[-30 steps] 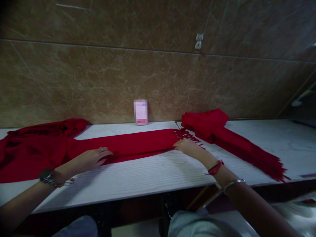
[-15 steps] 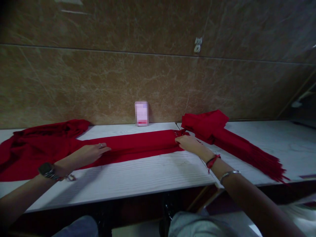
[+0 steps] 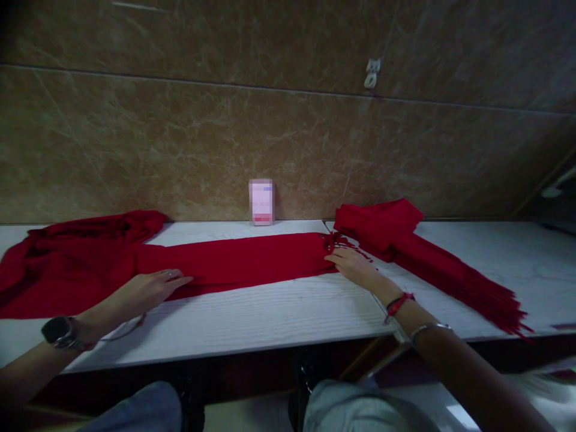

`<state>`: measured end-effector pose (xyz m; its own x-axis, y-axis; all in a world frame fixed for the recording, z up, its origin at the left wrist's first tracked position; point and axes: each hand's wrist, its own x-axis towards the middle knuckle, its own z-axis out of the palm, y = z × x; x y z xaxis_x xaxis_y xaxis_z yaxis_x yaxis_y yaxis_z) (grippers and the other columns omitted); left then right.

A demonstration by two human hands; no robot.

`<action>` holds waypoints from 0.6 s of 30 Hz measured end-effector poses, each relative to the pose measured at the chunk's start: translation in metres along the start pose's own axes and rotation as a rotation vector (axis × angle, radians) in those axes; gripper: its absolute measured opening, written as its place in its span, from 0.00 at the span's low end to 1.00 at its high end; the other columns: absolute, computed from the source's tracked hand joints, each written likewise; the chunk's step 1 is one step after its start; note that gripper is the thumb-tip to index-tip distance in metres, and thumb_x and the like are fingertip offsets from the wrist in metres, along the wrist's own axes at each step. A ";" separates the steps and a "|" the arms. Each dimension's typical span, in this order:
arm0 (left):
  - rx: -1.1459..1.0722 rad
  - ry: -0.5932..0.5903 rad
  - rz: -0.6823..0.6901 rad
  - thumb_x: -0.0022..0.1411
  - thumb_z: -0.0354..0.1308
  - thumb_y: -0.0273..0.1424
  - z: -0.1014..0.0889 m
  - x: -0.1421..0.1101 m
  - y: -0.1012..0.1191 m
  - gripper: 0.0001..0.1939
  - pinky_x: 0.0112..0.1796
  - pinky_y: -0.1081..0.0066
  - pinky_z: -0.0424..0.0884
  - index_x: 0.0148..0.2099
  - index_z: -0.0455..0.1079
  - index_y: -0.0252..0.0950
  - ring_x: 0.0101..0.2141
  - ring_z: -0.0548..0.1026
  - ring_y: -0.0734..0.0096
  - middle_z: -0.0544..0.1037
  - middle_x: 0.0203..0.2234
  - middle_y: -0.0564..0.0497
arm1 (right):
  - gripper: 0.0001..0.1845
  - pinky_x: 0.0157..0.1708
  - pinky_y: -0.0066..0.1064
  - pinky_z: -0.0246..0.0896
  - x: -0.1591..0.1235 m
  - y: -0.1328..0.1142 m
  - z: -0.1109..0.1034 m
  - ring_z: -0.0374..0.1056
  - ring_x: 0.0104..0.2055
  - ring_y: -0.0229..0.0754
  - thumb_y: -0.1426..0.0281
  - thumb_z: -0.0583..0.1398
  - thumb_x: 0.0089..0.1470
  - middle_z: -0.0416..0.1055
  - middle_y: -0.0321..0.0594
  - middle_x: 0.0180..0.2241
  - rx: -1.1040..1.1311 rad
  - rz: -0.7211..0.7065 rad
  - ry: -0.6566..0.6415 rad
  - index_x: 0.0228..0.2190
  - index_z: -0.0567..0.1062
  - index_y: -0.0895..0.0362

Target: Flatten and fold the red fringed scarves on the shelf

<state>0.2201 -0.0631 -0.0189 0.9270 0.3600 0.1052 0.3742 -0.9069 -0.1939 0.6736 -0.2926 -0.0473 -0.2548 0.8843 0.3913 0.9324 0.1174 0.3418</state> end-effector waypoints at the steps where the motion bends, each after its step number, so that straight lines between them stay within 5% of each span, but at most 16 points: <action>1: 0.016 -0.021 0.001 0.57 0.38 0.17 -0.001 -0.001 -0.001 0.26 0.37 0.64 0.72 0.52 0.66 0.39 0.43 0.72 0.59 0.72 0.44 0.42 | 0.16 0.39 0.35 0.64 -0.003 0.001 0.002 0.67 0.38 0.43 0.79 0.52 0.51 0.72 0.46 0.36 0.006 0.015 0.015 0.39 0.75 0.58; 12: 0.116 -0.141 0.116 0.58 0.37 0.16 -0.023 -0.009 0.009 0.27 0.40 0.66 0.70 0.54 0.65 0.39 0.44 0.70 0.63 0.71 0.44 0.45 | 0.18 0.46 0.35 0.64 -0.010 0.001 0.002 0.67 0.46 0.42 0.78 0.49 0.54 0.70 0.46 0.45 0.155 0.010 0.059 0.42 0.73 0.59; 18: 0.010 -0.068 0.067 0.61 0.40 0.22 -0.024 -0.013 0.002 0.22 0.38 0.70 0.70 0.53 0.66 0.41 0.40 0.72 0.66 0.71 0.44 0.46 | 0.18 0.46 0.35 0.65 -0.012 0.004 0.003 0.68 0.46 0.42 0.78 0.50 0.54 0.71 0.44 0.45 0.153 0.042 0.054 0.44 0.72 0.59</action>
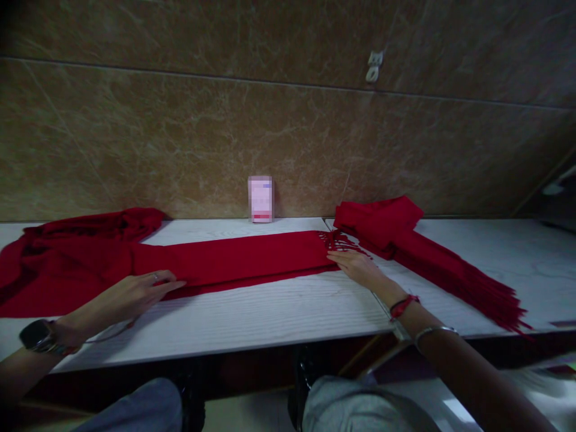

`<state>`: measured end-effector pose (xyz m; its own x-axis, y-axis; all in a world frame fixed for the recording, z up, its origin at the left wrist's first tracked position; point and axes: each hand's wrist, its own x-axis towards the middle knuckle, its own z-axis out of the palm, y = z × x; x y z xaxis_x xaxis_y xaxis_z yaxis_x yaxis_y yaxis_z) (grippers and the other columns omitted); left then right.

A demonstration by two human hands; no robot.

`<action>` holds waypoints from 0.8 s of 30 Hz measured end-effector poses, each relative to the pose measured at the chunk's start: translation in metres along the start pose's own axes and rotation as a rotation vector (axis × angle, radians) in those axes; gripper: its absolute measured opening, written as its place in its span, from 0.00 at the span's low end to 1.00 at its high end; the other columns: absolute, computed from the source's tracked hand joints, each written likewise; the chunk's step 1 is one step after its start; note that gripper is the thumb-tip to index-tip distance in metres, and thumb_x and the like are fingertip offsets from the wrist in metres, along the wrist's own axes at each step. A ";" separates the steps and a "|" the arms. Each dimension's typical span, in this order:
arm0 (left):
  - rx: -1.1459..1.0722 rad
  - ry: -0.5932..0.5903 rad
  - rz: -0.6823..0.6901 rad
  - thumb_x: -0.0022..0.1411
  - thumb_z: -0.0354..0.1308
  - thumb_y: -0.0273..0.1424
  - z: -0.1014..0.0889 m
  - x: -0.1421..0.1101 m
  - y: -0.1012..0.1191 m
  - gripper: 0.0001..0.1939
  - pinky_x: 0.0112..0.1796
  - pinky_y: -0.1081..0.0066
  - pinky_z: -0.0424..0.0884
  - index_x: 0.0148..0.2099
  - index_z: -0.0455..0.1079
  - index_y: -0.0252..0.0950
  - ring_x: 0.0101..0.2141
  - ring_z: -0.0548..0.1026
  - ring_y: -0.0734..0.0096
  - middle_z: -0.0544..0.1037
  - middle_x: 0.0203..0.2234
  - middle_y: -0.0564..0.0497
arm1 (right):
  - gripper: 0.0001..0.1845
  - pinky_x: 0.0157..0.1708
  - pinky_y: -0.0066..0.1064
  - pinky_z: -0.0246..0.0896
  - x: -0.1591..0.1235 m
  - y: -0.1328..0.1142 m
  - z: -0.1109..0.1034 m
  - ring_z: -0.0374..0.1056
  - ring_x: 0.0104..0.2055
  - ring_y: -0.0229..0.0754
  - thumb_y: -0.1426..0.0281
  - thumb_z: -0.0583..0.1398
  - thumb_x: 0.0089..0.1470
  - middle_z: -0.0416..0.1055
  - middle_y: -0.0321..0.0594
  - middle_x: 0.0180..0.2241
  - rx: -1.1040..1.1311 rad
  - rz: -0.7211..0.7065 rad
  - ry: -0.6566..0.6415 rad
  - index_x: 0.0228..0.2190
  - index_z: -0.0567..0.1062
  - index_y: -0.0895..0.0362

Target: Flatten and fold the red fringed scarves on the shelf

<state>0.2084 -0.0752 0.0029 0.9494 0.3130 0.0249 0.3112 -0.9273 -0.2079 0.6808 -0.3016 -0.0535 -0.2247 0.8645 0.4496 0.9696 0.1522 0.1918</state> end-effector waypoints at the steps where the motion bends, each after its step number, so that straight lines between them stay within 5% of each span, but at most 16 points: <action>1: -0.020 0.011 -0.001 0.61 0.41 0.23 0.001 -0.001 -0.001 0.21 0.38 0.71 0.70 0.53 0.66 0.41 0.39 0.72 0.67 0.71 0.44 0.46 | 0.19 0.46 0.35 0.65 0.000 0.000 0.000 0.68 0.46 0.42 0.78 0.50 0.54 0.71 0.43 0.45 0.004 0.008 -0.001 0.44 0.72 0.58; 6: -0.079 0.018 0.073 0.62 0.41 0.24 0.008 -0.002 -0.005 0.21 0.40 0.73 0.69 0.52 0.67 0.44 0.39 0.71 0.69 0.71 0.43 0.48 | 0.19 0.45 0.34 0.66 -0.002 -0.001 -0.001 0.69 0.45 0.41 0.77 0.49 0.54 0.72 0.41 0.44 0.050 0.000 -0.026 0.43 0.73 0.56; 12: -0.128 0.139 0.031 0.63 0.40 0.27 0.010 0.000 -0.012 0.19 0.37 0.74 0.68 0.50 0.68 0.40 0.36 0.71 0.71 0.70 0.40 0.46 | 0.18 0.46 0.37 0.65 -0.004 0.000 -0.003 0.68 0.46 0.43 0.75 0.49 0.55 0.71 0.44 0.45 0.067 0.068 0.095 0.45 0.72 0.58; 20: -0.190 0.037 0.085 0.62 0.42 0.25 0.011 -0.004 -0.002 0.19 0.41 0.74 0.67 0.49 0.69 0.43 0.39 0.70 0.71 0.71 0.42 0.49 | 0.19 0.47 0.37 0.65 -0.012 -0.002 0.000 0.68 0.46 0.42 0.76 0.48 0.55 0.71 0.42 0.45 0.066 -0.004 -0.029 0.45 0.72 0.57; 24: -0.190 0.110 0.033 0.62 0.41 0.25 0.007 -0.001 -0.008 0.19 0.37 0.75 0.68 0.48 0.69 0.41 0.36 0.71 0.72 0.70 0.40 0.48 | 0.19 0.46 0.38 0.65 -0.010 0.000 -0.001 0.68 0.46 0.43 0.76 0.48 0.55 0.71 0.44 0.45 0.066 0.028 0.006 0.45 0.72 0.58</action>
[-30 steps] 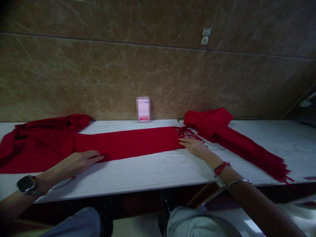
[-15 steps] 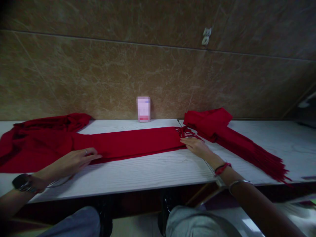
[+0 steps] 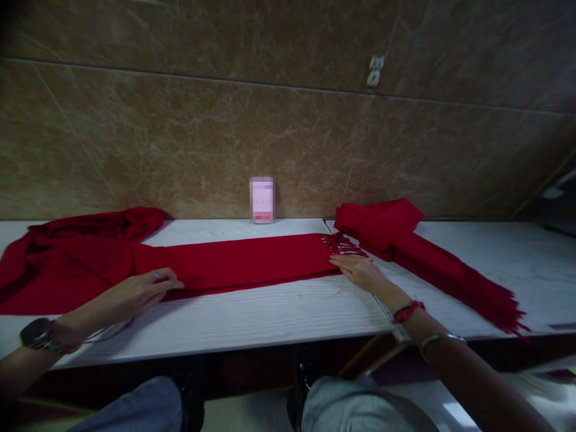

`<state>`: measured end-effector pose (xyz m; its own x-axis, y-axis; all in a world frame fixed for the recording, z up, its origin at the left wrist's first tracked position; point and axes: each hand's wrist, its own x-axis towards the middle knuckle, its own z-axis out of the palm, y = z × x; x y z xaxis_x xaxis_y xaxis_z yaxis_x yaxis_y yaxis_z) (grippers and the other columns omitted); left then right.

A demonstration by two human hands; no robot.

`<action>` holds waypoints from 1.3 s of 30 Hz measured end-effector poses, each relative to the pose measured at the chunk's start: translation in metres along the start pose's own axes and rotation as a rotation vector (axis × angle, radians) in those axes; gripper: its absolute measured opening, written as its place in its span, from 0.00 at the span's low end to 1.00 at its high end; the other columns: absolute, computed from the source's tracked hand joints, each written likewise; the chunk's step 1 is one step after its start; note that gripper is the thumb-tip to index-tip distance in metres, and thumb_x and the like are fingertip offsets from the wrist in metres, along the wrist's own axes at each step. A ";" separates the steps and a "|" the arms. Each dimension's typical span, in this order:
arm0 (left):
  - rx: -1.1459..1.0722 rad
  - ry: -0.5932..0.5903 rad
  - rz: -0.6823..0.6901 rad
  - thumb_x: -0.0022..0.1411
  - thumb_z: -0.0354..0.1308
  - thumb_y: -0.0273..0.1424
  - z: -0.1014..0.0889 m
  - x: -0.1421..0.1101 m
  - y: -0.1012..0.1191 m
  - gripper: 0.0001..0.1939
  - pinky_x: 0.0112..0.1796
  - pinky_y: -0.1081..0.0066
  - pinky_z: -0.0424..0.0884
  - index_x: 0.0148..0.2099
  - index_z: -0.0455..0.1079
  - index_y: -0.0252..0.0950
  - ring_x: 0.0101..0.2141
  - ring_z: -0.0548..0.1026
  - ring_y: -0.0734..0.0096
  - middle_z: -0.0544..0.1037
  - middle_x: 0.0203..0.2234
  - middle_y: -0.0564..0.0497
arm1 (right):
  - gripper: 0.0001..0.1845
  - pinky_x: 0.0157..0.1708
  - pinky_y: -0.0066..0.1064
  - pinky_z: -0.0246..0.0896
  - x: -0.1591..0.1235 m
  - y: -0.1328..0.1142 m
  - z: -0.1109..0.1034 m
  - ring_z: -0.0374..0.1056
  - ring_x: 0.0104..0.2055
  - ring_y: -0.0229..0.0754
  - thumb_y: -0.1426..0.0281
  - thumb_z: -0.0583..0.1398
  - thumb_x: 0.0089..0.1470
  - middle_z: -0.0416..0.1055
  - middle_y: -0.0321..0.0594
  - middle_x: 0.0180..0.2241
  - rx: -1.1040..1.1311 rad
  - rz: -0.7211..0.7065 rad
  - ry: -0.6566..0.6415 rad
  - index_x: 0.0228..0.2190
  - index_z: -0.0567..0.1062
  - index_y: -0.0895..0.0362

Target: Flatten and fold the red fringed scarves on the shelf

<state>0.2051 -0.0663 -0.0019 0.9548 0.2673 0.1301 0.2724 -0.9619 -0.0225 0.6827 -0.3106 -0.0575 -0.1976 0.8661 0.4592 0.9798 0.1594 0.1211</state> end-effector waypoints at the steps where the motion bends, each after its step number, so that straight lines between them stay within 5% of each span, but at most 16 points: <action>1: 0.005 0.020 -0.017 0.62 0.41 0.25 -0.001 0.001 -0.001 0.19 0.37 0.75 0.68 0.48 0.69 0.40 0.35 0.71 0.72 0.70 0.40 0.47 | 0.19 0.46 0.38 0.65 0.000 0.001 0.000 0.67 0.46 0.43 0.76 0.48 0.55 0.71 0.44 0.45 0.001 0.015 0.014 0.45 0.72 0.58; 17: -0.074 -0.114 0.052 0.61 0.43 0.27 0.002 -0.002 0.005 0.16 0.45 0.70 0.64 0.46 0.69 0.40 0.41 0.69 0.69 0.70 0.41 0.48 | 0.19 0.47 0.36 0.64 -0.002 -0.005 -0.002 0.67 0.46 0.42 0.77 0.49 0.54 0.71 0.43 0.45 -0.025 -0.032 -0.077 0.44 0.73 0.57; 21: -0.103 -0.101 0.105 0.62 0.41 0.27 -0.010 0.021 0.009 0.15 0.45 0.71 0.63 0.40 0.69 0.37 0.40 0.69 0.70 0.71 0.38 0.48 | 0.21 0.49 0.41 0.61 0.002 -0.008 -0.008 0.65 0.49 0.44 0.80 0.49 0.50 0.70 0.45 0.46 -0.007 -0.035 -0.046 0.42 0.74 0.58; 25: -0.102 0.026 0.092 0.64 0.38 0.30 -0.012 0.087 0.026 0.18 0.48 0.68 0.61 0.47 0.67 0.34 0.44 0.67 0.69 0.70 0.44 0.46 | 0.23 0.53 0.45 0.56 0.040 -0.024 -0.017 0.60 0.53 0.45 0.80 0.49 0.48 0.69 0.44 0.47 0.079 0.013 0.050 0.43 0.73 0.57; 30: -0.050 0.110 -0.103 0.65 0.39 0.40 0.030 0.164 0.045 0.25 0.52 0.55 0.55 0.60 0.55 0.33 0.57 0.54 0.56 0.54 0.59 0.40 | 0.23 0.56 0.47 0.48 0.121 -0.066 0.002 0.51 0.59 0.47 0.66 0.48 0.57 0.60 0.49 0.55 0.211 0.098 -0.043 0.53 0.63 0.60; 35: -0.032 -0.028 -0.133 0.65 0.36 0.44 0.062 0.166 0.025 0.27 0.53 0.50 0.51 0.62 0.50 0.40 0.59 0.50 0.54 0.51 0.60 0.43 | 0.30 0.56 0.53 0.39 0.154 -0.088 0.041 0.41 0.62 0.50 0.56 0.44 0.58 0.47 0.48 0.60 0.252 0.149 -0.335 0.58 0.54 0.57; 39: -0.007 -0.035 -0.096 0.66 0.35 0.42 0.060 0.146 -0.002 0.25 0.53 0.53 0.52 0.62 0.49 0.42 0.59 0.51 0.56 0.51 0.60 0.43 | 0.29 0.55 0.56 0.39 0.149 -0.079 0.052 0.41 0.62 0.52 0.56 0.41 0.59 0.46 0.47 0.61 0.233 0.216 -0.359 0.57 0.54 0.55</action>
<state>0.3510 -0.0219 -0.0419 0.9278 0.3602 0.0972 0.3624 -0.9320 -0.0051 0.5775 -0.1696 -0.0445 -0.0052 0.9935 0.1138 0.9864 0.0238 -0.1629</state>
